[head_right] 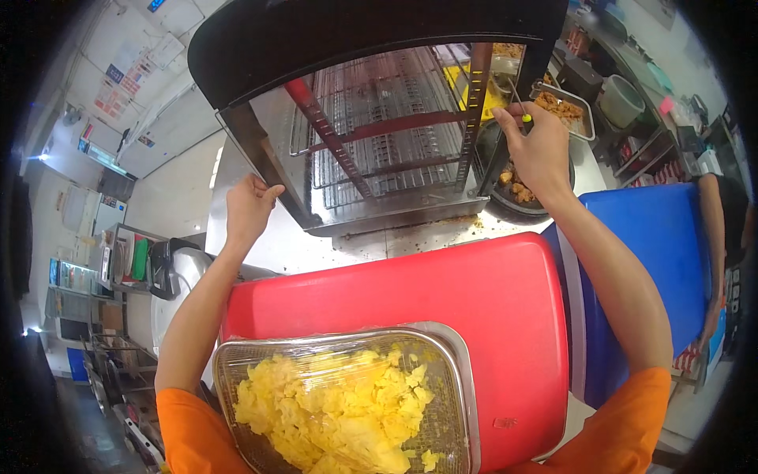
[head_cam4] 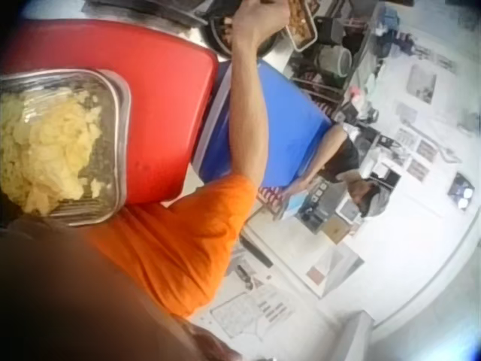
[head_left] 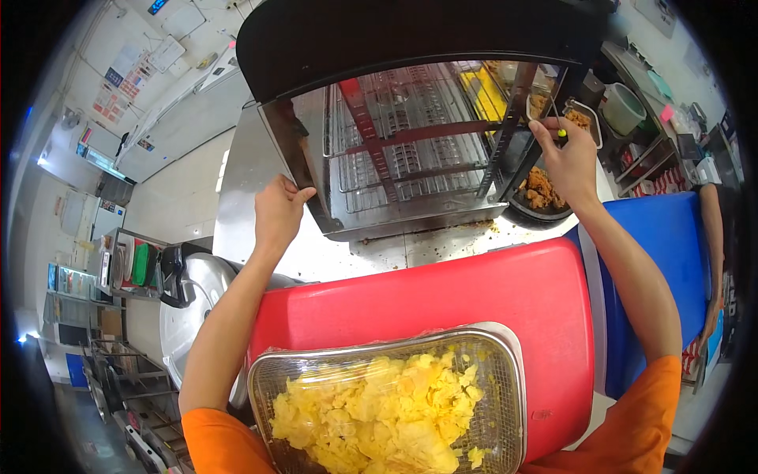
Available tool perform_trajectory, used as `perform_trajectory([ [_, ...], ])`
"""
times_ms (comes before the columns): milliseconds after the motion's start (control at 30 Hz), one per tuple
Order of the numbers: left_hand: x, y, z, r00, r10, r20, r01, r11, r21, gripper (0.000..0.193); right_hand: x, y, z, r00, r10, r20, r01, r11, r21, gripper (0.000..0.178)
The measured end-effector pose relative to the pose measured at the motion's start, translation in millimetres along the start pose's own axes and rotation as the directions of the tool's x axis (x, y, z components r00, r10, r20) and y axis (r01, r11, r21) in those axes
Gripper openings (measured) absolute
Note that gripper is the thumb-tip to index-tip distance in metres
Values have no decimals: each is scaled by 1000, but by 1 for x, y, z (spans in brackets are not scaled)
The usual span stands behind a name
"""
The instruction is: The person uses a screwdriver to tighten screws on the frame of a glass display case in a commercial kitchen. They repeatedly open and close the case door to access different screws along the side and top edges.
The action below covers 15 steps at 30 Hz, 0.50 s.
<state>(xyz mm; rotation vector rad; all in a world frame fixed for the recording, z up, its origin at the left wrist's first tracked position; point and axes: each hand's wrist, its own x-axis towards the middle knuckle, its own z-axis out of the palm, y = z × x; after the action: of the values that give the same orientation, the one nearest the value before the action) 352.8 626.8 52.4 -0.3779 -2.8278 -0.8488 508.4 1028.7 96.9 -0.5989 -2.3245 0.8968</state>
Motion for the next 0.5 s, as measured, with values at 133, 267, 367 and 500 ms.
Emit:
perform_trajectory([
  [133,6,-2,-2,996,37,81,-31,997,-71,32,1,15,0,984,-166,-62,166,986,-15,32],
  [267,17,-27,-7,970,0,242,33,991,-131,44,-5,18,11,968,-216,-128,218,976,4,30],
  [367,30,-42,1,920,-30,391,121,970,-209,62,-4,11,10,980,-153,-124,149,988,-44,29],
  [500,44,-64,31,754,-132,644,130,990,51,85,-1,20,7,978,-138,-160,114,982,-149,28],
])
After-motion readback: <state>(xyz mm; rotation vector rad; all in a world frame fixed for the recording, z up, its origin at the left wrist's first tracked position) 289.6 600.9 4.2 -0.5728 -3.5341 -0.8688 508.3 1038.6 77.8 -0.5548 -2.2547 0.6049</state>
